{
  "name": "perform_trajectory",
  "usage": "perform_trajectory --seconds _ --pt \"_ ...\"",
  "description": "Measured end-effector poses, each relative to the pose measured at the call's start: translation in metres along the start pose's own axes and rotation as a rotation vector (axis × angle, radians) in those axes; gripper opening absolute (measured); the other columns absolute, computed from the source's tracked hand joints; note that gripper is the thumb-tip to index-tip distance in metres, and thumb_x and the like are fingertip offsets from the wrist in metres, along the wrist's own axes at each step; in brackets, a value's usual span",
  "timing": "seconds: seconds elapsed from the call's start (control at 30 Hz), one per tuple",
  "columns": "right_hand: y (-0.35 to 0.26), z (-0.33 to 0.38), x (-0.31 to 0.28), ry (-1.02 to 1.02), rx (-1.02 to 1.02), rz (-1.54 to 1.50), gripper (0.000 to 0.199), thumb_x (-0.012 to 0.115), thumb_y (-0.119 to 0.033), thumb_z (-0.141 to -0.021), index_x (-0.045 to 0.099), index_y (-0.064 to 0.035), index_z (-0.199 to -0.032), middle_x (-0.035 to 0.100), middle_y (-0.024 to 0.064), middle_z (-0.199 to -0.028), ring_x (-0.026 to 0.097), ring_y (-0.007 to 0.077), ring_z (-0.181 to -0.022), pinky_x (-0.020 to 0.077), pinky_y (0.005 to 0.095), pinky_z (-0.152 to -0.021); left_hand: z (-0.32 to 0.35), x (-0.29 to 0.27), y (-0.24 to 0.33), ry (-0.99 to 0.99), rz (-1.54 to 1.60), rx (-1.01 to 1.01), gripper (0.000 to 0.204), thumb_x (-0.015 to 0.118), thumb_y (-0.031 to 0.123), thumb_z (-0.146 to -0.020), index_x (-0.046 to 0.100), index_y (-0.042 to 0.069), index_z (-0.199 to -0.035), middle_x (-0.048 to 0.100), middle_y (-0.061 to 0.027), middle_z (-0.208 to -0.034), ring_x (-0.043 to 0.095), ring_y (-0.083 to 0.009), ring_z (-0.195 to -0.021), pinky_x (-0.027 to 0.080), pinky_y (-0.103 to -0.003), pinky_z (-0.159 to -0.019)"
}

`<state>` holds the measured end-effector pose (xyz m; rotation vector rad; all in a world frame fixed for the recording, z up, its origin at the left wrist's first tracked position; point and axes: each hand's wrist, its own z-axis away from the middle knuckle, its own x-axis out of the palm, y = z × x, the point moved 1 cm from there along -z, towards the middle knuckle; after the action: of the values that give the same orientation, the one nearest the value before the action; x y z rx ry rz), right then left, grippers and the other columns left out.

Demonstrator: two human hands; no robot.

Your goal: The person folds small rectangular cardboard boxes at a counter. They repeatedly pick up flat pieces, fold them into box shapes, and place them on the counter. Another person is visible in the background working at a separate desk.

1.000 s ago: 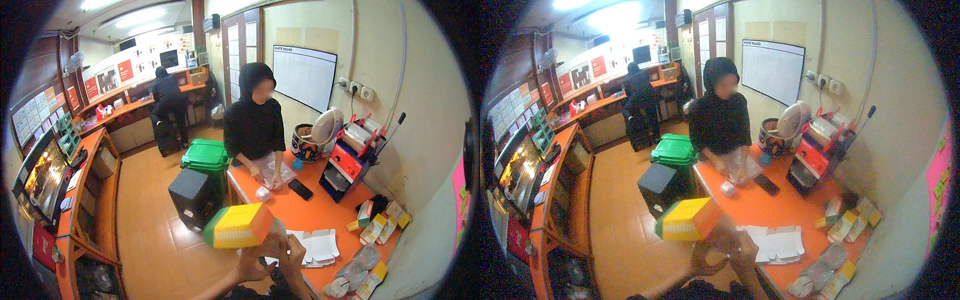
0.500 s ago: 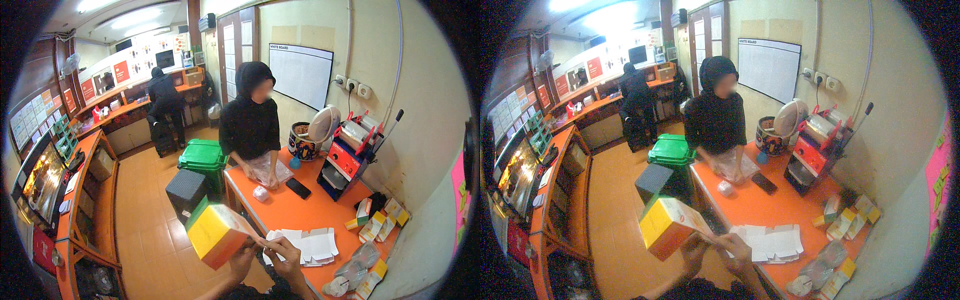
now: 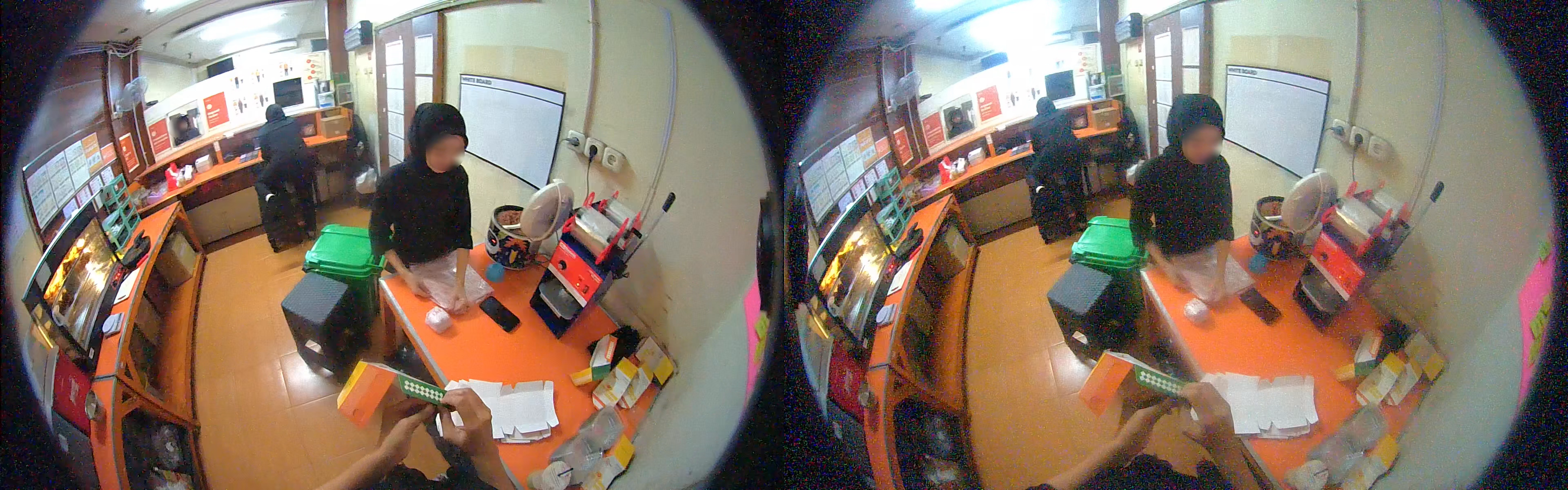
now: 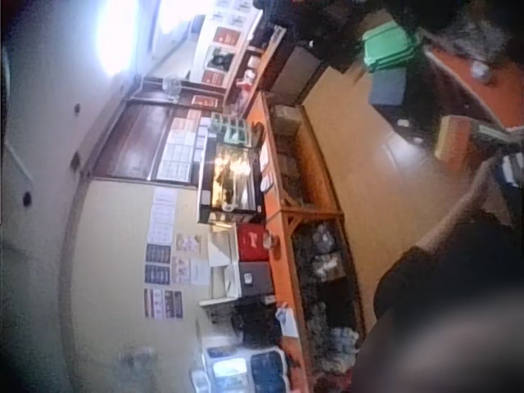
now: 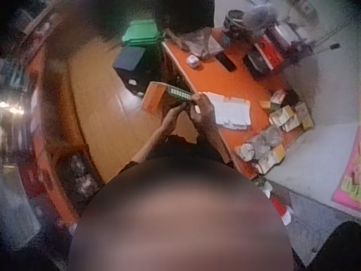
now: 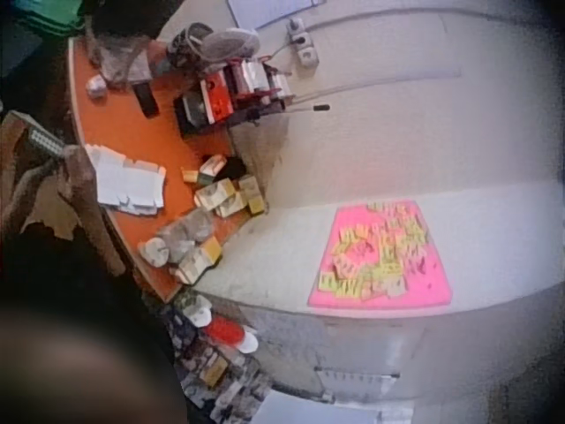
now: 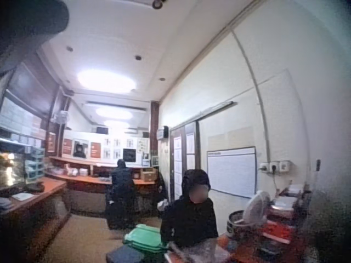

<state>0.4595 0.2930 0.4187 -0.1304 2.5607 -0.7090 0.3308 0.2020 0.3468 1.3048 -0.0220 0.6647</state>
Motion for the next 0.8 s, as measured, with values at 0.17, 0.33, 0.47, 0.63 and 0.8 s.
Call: perform_trajectory --seconds 0.17,0.33,0.47,0.63,0.8 --pt "-0.006 -0.003 -0.002 -0.072 -0.022 0.014 0.027 0.073 0.01 -0.068 0.064 -0.0038 -0.09 0.067 0.012 -0.091 0.068 0.0302 -0.08 0.056 0.0375 -0.069 0.007 0.008 0.014 0.06 0.112 0.022 0.024 0.068 0.008 -0.091 0.069 0.0 -0.114 0.071 -0.0064 -0.107 0.065 -0.017 -0.099 0.051 -0.032 -0.09" --pt "-0.009 -0.002 0.005 0.044 -0.055 0.066 0.027 0.072 0.009 -0.067 0.062 -0.0039 -0.088 0.066 0.0119 -0.087 0.067 0.029 -0.077 0.0553 0.0373 -0.067 0.01 0.013 0.016 0.027 0.262 -0.005 0.024 0.065 0.005 -0.094 0.067 -0.001 -0.117 0.069 -0.008 -0.112 0.065 -0.0193 -0.101 0.052 -0.034 -0.092" --pt "-0.004 0.001 0.01 0.117 -0.016 0.072 0.029 0.073 0.005 -0.067 0.063 -0.0075 -0.091 0.068 0.0119 -0.089 0.067 0.0291 -0.076 0.0577 0.0381 -0.065 0.01 0.02 0.012 -0.025 0.379 -0.01 0.022 0.063 0.006 -0.095 0.067 -0.002 -0.115 0.069 -0.0093 -0.112 0.065 -0.02 -0.103 0.052 -0.034 -0.093" --pt "-0.001 0.001 0.001 -0.033 -0.094 0.058 0.03 0.073 0.001 -0.064 0.067 -0.0077 -0.093 0.068 0.0108 -0.093 0.066 0.0294 -0.083 0.0547 0.041 -0.073 0.006 0.017 0.008 0.015 0.385 -0.005 0.027 0.062 0.003 -0.094 0.062 -0.003 -0.12 0.067 -0.0103 -0.116 0.063 -0.0185 -0.107 0.05 -0.032 -0.093" --pt "-0.001 0.003 0.0 -0.053 -0.052 0.046 0.038 0.072 -0.001 -0.064 0.069 -0.0125 -0.1 0.059 0.0154 -0.125 0.059 0.0341 -0.112 0.0506 0.0449 -0.087 0.003 0.014 0.006 -0.026 0.202 0.437 0.029 0.064 0.002 -0.091 0.061 -0.001 -0.119 0.066 -0.0093 -0.114 0.063 -0.0168 -0.103 0.05 -0.031 -0.091"
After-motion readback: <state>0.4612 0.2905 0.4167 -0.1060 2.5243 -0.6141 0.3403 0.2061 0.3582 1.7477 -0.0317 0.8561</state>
